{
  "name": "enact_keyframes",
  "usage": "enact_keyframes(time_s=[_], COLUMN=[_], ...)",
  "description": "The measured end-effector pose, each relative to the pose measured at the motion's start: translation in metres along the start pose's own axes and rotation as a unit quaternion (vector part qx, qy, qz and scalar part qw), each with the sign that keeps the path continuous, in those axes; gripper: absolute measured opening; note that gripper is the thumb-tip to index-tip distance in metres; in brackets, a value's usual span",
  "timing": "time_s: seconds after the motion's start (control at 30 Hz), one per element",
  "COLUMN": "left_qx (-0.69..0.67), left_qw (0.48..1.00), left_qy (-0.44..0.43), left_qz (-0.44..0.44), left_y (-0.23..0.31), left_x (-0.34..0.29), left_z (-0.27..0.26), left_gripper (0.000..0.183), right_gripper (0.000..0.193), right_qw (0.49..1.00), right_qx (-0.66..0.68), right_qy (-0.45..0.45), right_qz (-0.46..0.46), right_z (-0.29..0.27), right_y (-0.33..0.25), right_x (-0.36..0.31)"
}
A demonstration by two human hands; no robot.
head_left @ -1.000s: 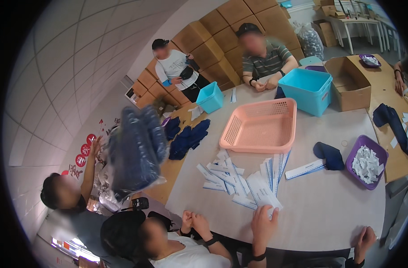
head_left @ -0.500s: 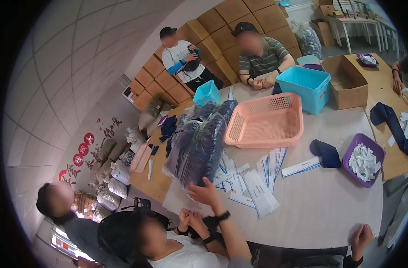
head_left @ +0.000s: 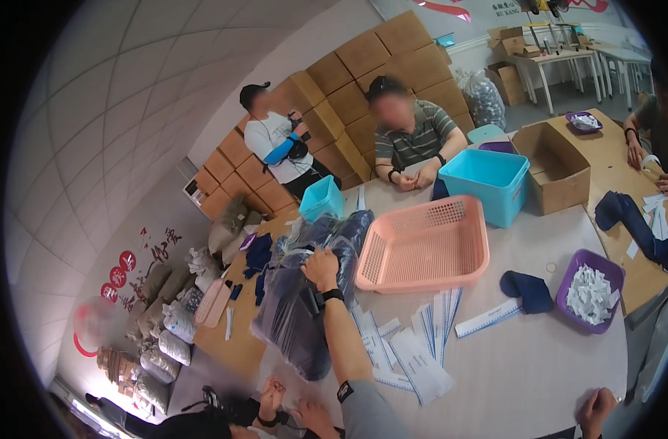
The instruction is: Packing fabric shoe components into a white plastic bag.
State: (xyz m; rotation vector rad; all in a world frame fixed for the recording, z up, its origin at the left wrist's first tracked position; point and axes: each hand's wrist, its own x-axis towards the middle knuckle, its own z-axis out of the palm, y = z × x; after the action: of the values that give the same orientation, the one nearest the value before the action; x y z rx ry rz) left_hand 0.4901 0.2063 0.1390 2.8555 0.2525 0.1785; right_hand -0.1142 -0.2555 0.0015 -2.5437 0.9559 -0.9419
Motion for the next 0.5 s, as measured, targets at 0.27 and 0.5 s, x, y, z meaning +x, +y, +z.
enact_keyframes(time_s=[0.27, 0.5], left_qx=[-0.716, -0.699], left_qw=[0.582, 0.527], left_qy=[-0.374, -0.447], left_qz=[-0.095, -0.186], left_y=[-0.353, -0.384], left_x=[-0.101, -0.078], left_z=[0.003, 0.014], left_gripper=[0.040, 0.037], right_gripper=[0.032, 0.029], right_qw=[1.000, 0.999], right_qx=[0.018, 0.039], right_qy=[-0.010, -0.032], right_qz=[0.007, 0.017], right_z=[0.011, 0.013], right_y=[-0.001, 0.044], right_x=[0.002, -0.008])
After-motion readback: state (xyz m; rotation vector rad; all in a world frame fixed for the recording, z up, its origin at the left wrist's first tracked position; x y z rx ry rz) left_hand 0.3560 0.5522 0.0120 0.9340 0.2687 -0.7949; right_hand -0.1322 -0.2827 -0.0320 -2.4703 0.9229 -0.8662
